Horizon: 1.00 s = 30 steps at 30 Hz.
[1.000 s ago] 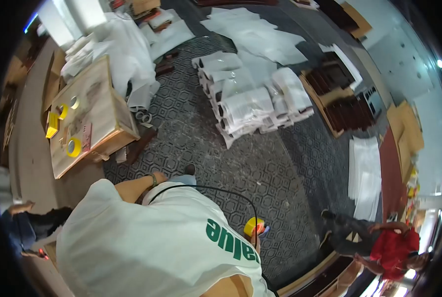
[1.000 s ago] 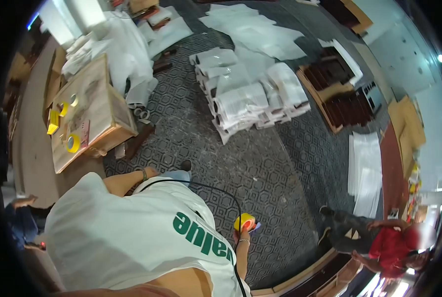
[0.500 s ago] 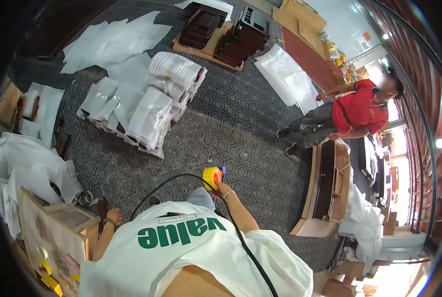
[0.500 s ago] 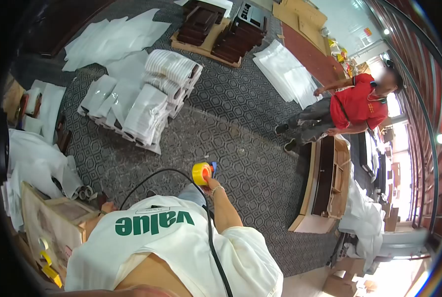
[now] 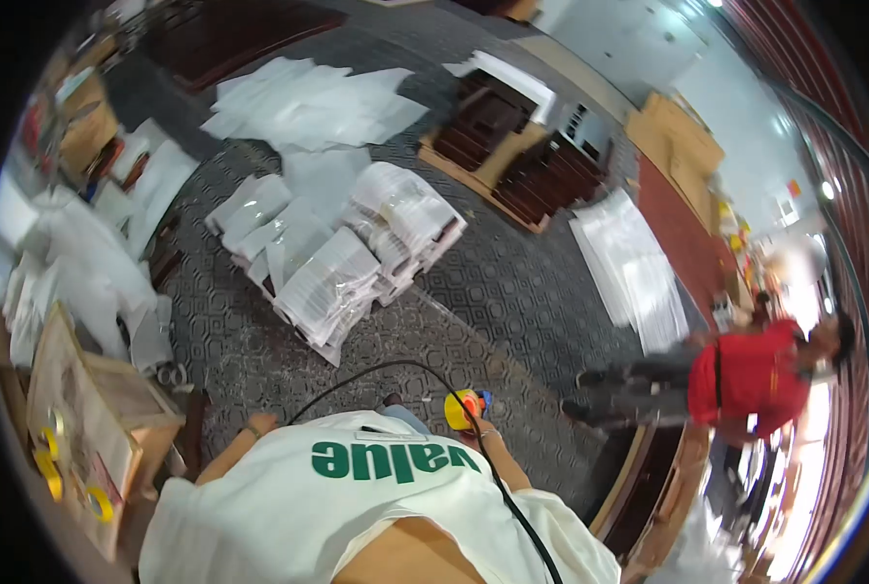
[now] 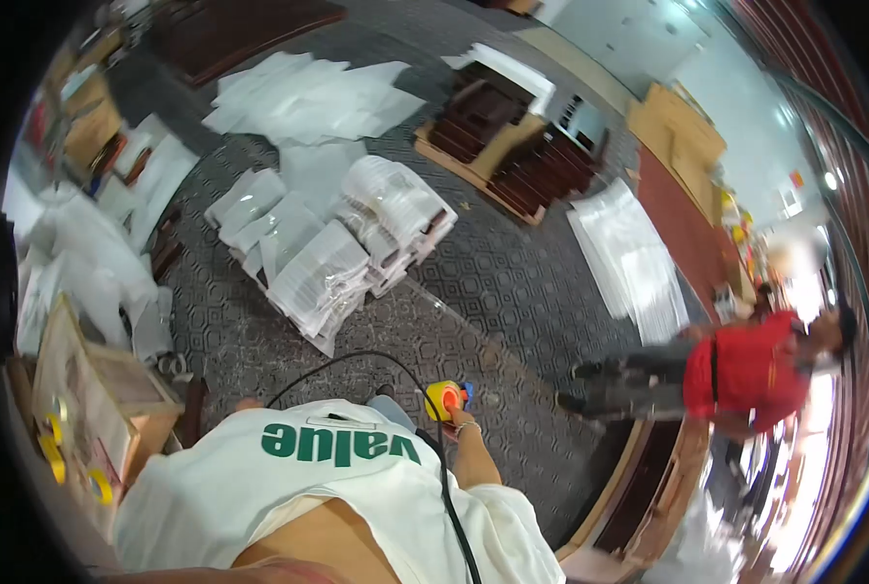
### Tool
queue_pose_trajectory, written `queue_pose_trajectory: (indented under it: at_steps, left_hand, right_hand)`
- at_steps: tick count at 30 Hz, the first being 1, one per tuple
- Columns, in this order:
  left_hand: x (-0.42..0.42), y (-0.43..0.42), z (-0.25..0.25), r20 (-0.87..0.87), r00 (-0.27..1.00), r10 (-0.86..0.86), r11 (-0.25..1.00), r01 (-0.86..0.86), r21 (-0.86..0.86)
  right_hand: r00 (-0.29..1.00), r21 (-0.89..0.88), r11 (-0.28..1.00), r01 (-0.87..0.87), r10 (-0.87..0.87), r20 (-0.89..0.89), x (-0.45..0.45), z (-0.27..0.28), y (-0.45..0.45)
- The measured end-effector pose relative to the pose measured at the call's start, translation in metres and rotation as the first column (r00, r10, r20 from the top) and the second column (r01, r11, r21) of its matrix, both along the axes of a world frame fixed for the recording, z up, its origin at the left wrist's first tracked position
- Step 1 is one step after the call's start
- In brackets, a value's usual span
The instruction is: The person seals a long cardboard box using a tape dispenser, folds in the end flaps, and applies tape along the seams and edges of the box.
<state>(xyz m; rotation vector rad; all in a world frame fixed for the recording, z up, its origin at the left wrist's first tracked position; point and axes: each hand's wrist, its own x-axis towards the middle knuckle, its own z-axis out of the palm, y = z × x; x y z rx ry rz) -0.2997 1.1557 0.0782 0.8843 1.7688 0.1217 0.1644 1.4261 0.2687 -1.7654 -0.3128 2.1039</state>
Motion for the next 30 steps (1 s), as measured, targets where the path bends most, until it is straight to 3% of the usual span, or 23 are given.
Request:
queue_pose_trajectory:
  at_steps: [4,7,11,13,14,17,18,19,20,25,30]
  left_hand:
    - [0.063,0.08,0.048,0.014,0.931,0.364,0.93,-0.364,0.044]
    - [0.1,0.126,0.084,0.078,0.905,0.419,0.881,-0.426,0.208]
    - [0.119,0.137,0.094,0.034,0.955,0.294,0.927,-0.294,0.234]
    - [0.125,0.118,0.12,-0.077,0.93,0.359,0.886,-0.314,0.342]
    - [0.127,0.109,0.08,-0.075,0.909,0.409,0.865,-0.36,0.349]
    - [0.095,0.026,-0.023,-0.339,0.916,0.214,0.977,-0.208,0.054]
    - [0.09,0.024,-0.047,-0.403,0.907,0.127,0.985,-0.164,-0.059]
    - [0.087,0.023,-0.055,-0.406,0.899,0.162,0.979,-0.196,-0.045]
    - [0.081,-0.019,-0.054,-0.4,0.894,0.203,0.972,-0.232,-0.025]
    - [0.047,-0.028,-0.031,-0.345,0.871,0.35,0.932,-0.359,0.041]
    - [0.031,0.022,0.011,-0.263,0.835,0.484,0.873,-0.482,0.077]
  right_hand:
    - [0.917,0.002,0.917,-0.398,0.398,0.039,-0.044,0.002,0.141]
    - [0.789,0.012,0.791,-0.612,0.61,0.072,-0.093,0.005,0.209]
    - [0.589,-0.024,0.596,-0.803,0.798,0.13,-0.149,0.004,0.253]
    - [0.451,-0.055,0.464,-0.884,0.878,0.163,-0.188,0.004,0.261]
    - [0.39,-0.07,0.408,-0.91,0.903,0.181,-0.2,0.004,0.265]
    - [0.25,-0.099,0.279,-0.955,0.938,0.239,-0.237,0.027,0.27]
    - [0.207,-0.109,0.242,-0.964,0.943,0.26,-0.25,0.036,0.269]
    - [0.163,-0.121,0.203,-0.972,0.946,0.282,-0.263,0.038,0.271]
    - [0.119,-0.132,0.165,-0.977,0.945,0.304,-0.278,0.041,0.272]
    - [-0.063,-0.222,0.027,-0.975,0.921,0.385,-0.328,0.043,0.259]
    - [-0.253,-0.346,-0.098,-0.933,0.864,0.436,-0.364,0.042,0.232]
